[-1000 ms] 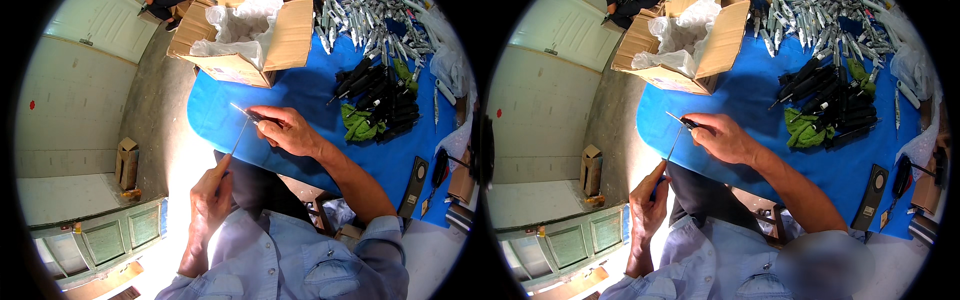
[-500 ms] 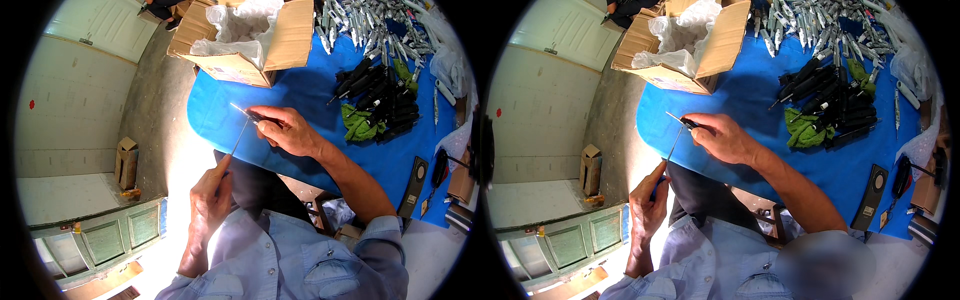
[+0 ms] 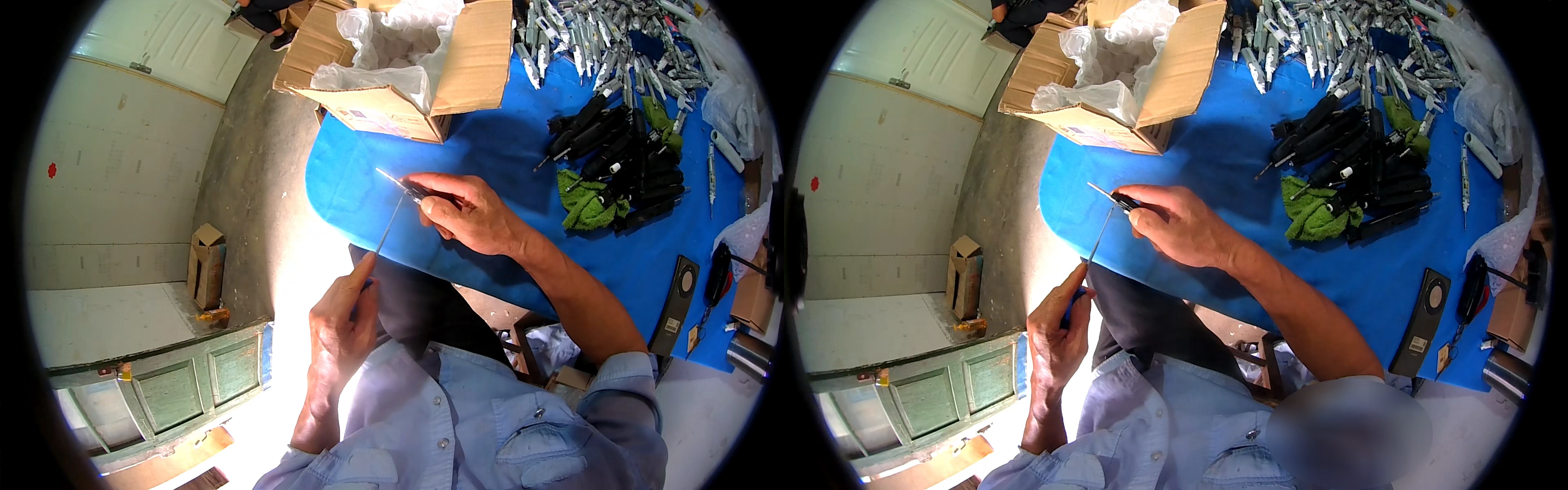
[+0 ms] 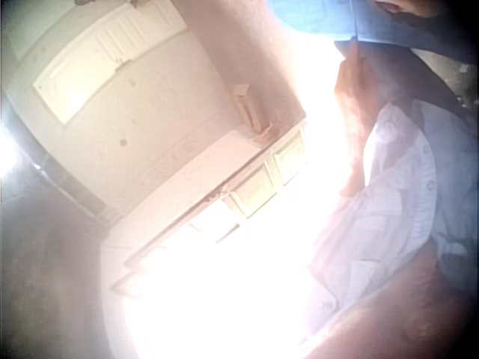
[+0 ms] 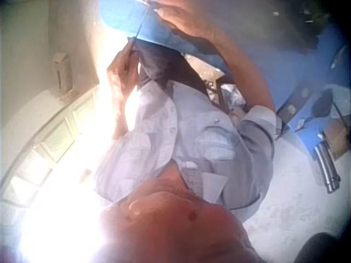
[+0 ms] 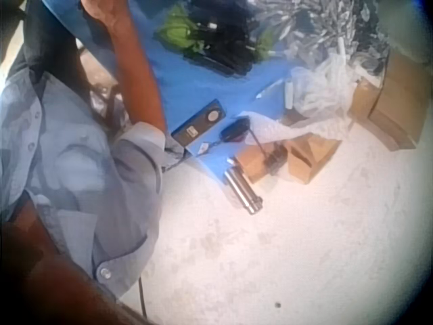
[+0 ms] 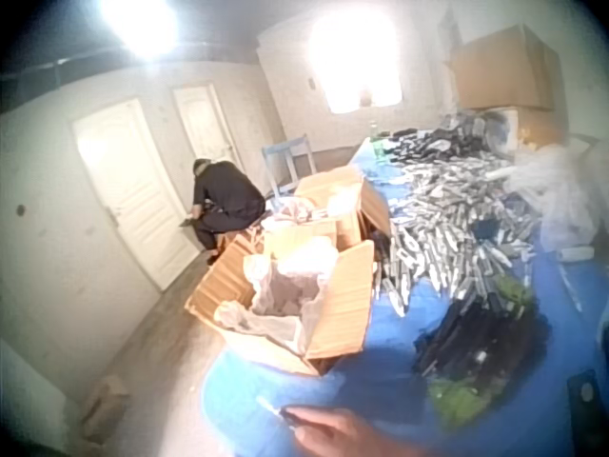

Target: The person assembles a screwdriver by inserting a metal shaft into a black handle. They repeatedly test the fit by pulling the shaft out and reinserting it. The person then picks up a second tool, a black pen-like object, and places it on the table. The task involves handling small metal parts and tools on a blue workbench.

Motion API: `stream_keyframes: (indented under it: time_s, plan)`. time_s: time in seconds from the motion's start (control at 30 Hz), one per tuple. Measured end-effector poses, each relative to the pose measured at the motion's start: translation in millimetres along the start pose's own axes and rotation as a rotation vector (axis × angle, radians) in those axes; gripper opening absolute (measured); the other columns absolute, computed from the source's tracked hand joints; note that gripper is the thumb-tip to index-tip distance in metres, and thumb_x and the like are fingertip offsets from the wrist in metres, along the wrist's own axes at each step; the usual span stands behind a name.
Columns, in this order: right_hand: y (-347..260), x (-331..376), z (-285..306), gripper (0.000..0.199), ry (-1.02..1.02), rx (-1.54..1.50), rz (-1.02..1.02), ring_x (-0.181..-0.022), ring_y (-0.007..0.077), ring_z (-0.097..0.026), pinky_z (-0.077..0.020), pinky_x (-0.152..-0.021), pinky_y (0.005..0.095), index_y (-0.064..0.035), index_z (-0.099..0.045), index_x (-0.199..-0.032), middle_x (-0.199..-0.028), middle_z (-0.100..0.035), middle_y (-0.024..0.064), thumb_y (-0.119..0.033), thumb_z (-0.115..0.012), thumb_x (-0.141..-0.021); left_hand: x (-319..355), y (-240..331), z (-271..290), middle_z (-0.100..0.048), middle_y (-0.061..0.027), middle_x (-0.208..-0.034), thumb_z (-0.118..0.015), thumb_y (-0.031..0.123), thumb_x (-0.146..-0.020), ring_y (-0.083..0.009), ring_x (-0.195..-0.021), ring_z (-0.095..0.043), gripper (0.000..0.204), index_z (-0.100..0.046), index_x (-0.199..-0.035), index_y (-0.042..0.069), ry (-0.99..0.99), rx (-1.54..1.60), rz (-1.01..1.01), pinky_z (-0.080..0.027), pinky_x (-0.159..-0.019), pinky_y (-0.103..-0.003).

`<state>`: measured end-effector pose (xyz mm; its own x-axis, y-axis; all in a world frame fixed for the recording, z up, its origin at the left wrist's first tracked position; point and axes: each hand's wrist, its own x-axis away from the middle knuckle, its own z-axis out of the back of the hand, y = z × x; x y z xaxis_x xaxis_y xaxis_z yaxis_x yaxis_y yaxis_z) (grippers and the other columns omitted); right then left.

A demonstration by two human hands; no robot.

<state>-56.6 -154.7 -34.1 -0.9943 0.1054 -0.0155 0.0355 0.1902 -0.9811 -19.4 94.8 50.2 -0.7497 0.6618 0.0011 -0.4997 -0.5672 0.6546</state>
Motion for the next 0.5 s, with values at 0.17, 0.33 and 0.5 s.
stream_keyframes:
  time_s: [0.17,0.33,0.5]
  plan:
    - [-0.8,0.0,-0.4,0.041,0.004,0.025,0.0,-0.064,0.0075,-0.054,-0.0472,-0.058,0.0244,0.0038,-0.056,-0.142,-0.084,-0.065,0.0035,-0.014,-0.056,-0.105,-0.6,1.9,0.6,-0.075,-0.0138,-0.101,-0.06,-0.004,-0.098,-0.0147,-0.09,-0.07,0.041,-0.064,-0.139,0.002,-0.004,-0.011,-0.001,-0.056,-0.08,-0.028]
    - [-0.7,0.1,-0.5,0.041,0.007,0.019,-0.002,-0.064,0.0075,-0.054,-0.0471,-0.058,0.0243,0.0033,-0.056,-0.142,-0.083,-0.065,0.0034,-0.015,-0.056,-0.105,-1.2,1.3,0.2,-0.075,-0.0136,-0.099,-0.061,-0.003,-0.099,-0.0142,-0.089,-0.07,0.04,-0.064,-0.138,0.002,0.004,-0.01,-0.016,-0.056,-0.079,-0.028]
    - [-2.4,0.5,-0.3,0.041,0.003,0.022,-0.007,-0.064,0.0075,-0.054,-0.047,-0.058,0.0243,0.003,-0.056,-0.142,-0.083,-0.065,0.0033,-0.015,-0.056,-0.105,-0.7,0.8,-0.7,-0.075,-0.0135,-0.098,-0.06,-0.004,-0.098,-0.0141,-0.088,-0.069,0.04,-0.064,-0.138,0.002,0.012,-0.005,-0.019,-0.055,-0.079,-0.028]
